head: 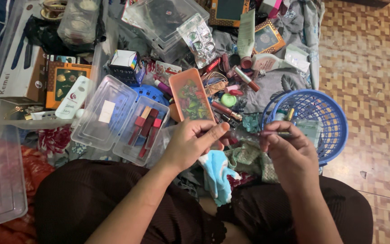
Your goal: The person sits on the floor and organizes various cosmetic items. They wipe a blue plastic basket with a cloth, then pick up and wipe several small cosmetic containers and tubes, placing them into the basket. They also open a clear plastic case, wipe it, and place it aside.
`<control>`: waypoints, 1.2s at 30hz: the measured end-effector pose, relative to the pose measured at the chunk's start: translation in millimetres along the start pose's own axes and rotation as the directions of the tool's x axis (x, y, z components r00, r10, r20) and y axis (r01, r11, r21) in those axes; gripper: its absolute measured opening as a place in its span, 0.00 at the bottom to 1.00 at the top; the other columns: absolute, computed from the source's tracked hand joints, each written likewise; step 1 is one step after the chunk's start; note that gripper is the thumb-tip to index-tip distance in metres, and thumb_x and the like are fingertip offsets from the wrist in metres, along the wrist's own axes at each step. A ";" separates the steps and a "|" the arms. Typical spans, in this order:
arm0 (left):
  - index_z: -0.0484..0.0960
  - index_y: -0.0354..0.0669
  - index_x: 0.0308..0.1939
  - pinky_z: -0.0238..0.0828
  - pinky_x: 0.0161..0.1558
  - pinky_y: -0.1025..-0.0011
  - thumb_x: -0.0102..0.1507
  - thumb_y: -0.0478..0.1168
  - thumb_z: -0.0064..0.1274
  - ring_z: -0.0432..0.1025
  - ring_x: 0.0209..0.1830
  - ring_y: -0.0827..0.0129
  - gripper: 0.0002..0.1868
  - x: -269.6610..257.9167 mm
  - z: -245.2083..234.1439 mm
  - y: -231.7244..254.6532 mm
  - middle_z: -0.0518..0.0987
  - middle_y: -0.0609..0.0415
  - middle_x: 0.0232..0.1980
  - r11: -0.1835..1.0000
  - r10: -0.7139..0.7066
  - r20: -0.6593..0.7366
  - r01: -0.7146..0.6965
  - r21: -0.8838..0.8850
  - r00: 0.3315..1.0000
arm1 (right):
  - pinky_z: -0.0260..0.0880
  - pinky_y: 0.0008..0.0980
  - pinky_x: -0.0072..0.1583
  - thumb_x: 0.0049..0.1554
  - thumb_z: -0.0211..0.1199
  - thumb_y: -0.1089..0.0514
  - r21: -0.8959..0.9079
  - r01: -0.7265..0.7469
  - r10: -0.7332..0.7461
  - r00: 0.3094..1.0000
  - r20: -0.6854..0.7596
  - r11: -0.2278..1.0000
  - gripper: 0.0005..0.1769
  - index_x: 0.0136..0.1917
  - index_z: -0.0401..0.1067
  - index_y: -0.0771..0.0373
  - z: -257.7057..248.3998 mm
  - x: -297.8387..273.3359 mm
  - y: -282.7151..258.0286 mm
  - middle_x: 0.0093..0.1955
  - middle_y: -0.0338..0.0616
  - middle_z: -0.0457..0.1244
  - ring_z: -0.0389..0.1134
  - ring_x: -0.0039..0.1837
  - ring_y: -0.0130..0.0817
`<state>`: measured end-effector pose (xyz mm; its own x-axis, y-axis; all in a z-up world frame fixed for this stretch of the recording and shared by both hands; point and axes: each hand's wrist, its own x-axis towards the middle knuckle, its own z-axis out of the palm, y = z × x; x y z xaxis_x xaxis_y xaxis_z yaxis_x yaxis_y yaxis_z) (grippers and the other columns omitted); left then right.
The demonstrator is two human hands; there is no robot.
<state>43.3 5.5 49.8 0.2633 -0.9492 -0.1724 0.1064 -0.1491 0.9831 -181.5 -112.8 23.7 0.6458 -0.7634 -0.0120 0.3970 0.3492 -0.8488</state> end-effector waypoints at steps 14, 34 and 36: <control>0.87 0.39 0.31 0.54 0.24 0.81 0.68 0.57 0.53 0.62 0.20 0.86 0.25 -2.4 8.5 -9.5 0.72 0.65 0.21 0.995 0.040 0.119 -0.029 -0.092 0.992 | 0.67 0.31 0.51 0.63 0.60 0.68 -0.022 -0.075 0.074 0.997 -0.032 0.997 0.11 0.58 0.71 0.75 7.5 -3.3 6.8 0.49 0.48 0.67 0.66 0.47 0.33; 0.87 0.38 0.47 0.76 0.35 0.78 0.62 0.41 0.64 0.76 0.35 0.82 0.13 -5.5 17.4 -9.2 0.82 0.61 0.39 0.877 0.379 0.011 -0.363 0.314 0.925 | 0.69 0.35 0.42 0.70 0.49 0.51 -0.368 -0.098 0.039 0.986 -0.163 0.925 0.25 0.55 0.78 0.76 6.3 3.9 20.1 0.42 0.53 0.69 0.68 0.39 0.38; 0.87 0.37 0.47 0.76 0.35 0.78 0.62 0.41 0.63 0.77 0.33 0.82 0.13 -3.2 17.6 -10.1 0.83 0.62 0.37 0.938 0.280 -0.018 -0.270 0.220 0.960 | 0.73 0.30 0.45 0.66 0.39 0.43 -0.219 0.001 -0.019 0.997 -0.080 0.976 0.30 0.60 0.72 0.67 5.8 4.2 18.9 0.47 0.43 0.69 0.71 0.43 0.31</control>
<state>24.5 5.2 41.6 0.3000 -0.9477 0.1089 -0.1822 0.0552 0.9817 -167.5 -106.2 10.7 0.5839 -0.8109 -0.0381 0.2448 0.2207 -0.9441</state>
